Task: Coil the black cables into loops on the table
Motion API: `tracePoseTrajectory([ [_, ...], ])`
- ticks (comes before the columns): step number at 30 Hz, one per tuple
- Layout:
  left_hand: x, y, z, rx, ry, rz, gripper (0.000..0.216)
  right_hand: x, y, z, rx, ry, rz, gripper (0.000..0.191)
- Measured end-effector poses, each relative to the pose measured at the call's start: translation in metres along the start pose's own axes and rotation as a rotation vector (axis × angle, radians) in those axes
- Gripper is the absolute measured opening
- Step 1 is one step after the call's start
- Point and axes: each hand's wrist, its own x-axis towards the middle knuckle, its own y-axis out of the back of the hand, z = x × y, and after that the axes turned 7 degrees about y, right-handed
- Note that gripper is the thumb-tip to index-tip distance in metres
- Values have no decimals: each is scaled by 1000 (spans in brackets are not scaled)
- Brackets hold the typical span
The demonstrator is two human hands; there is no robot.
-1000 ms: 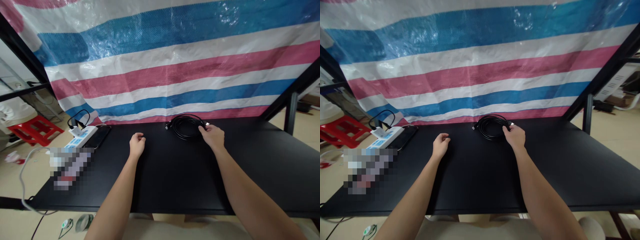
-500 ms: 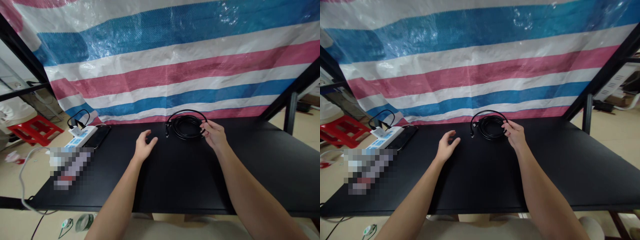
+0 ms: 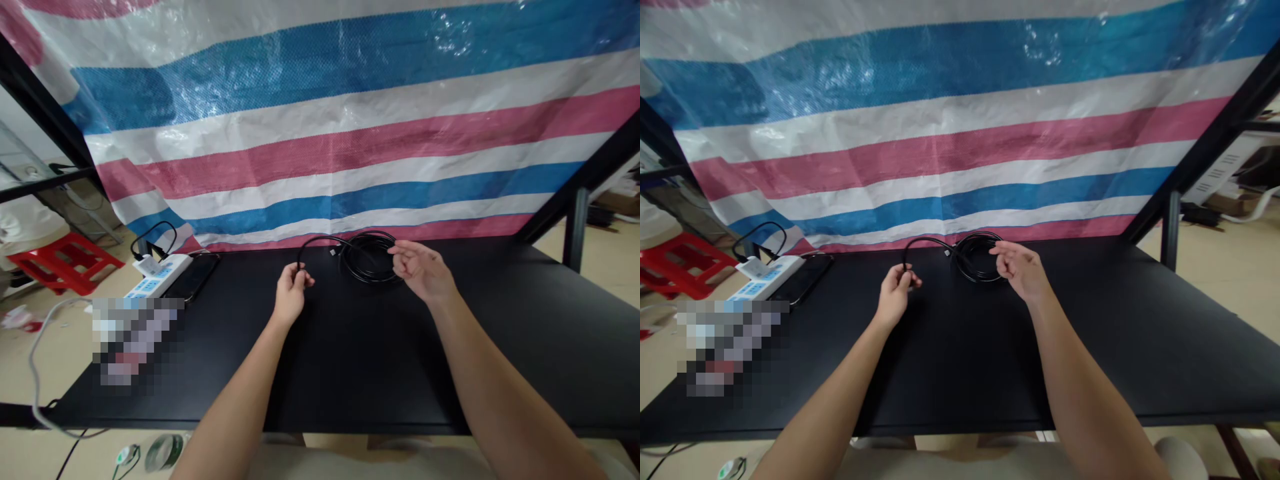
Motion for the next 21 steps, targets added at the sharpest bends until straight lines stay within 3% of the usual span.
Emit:
tracePoseTrajectory([
  [4, 5, 15, 17, -310, 141, 76, 21, 9, 19, 3, -111, 60, 378, 33],
  [7, 6, 27, 29, -476, 271, 131, 29, 14, 35, 10, -488, 72, 721, 19],
  [9, 6, 33, 34, -559, 342, 138, 32, 15, 42, 15, -762, 66, 775, 12],
  [15, 2, 40, 42, -693, 442, 107, 40, 12, 46, 34, -1307, 55, 313, 40],
  [21, -2, 47, 45, -716, 463, 27, 44, 10, 36, 46, -1509, -17, 21, 55],
])
